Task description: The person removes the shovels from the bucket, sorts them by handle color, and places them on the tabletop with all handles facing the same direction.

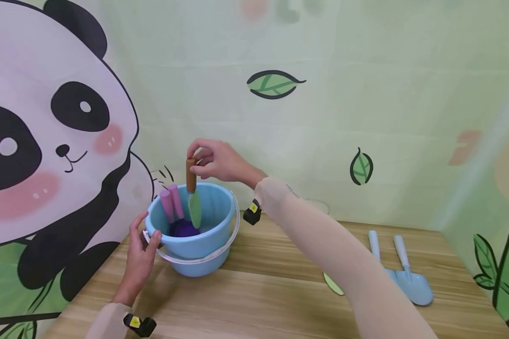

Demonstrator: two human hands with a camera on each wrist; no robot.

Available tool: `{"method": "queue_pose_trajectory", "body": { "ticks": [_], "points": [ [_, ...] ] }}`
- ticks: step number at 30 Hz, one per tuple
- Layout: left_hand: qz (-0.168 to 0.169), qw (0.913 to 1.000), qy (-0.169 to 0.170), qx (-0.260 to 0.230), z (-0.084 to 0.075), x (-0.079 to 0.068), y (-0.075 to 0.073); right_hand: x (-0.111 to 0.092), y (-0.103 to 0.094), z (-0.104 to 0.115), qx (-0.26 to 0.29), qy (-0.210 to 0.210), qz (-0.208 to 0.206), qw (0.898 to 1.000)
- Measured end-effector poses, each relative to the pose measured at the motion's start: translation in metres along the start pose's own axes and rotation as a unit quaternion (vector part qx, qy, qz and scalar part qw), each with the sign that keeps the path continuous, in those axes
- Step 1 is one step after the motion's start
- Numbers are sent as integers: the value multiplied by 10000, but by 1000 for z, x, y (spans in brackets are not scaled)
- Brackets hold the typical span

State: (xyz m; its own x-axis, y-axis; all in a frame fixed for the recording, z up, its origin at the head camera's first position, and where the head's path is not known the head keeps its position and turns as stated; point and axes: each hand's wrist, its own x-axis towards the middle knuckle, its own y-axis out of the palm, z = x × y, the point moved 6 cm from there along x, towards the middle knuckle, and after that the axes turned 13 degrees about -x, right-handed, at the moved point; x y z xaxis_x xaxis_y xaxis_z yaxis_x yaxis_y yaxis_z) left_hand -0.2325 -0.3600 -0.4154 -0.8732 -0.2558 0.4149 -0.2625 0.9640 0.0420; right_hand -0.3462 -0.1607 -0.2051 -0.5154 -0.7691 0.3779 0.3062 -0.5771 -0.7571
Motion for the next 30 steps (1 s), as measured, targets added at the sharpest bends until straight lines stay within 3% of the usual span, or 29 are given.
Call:
{"method": "queue_pose_trajectory", "body": {
  "ticks": [16, 30],
  "points": [
    [68, 10000, 2, 60, 0, 0, 0, -12, -32, -1, 374, -31, -555, 9978],
    [36, 10000, 19, -83, 1, 2, -1, -29, -61, -7, 115, -29, -1343, 9909]
  ]
}}
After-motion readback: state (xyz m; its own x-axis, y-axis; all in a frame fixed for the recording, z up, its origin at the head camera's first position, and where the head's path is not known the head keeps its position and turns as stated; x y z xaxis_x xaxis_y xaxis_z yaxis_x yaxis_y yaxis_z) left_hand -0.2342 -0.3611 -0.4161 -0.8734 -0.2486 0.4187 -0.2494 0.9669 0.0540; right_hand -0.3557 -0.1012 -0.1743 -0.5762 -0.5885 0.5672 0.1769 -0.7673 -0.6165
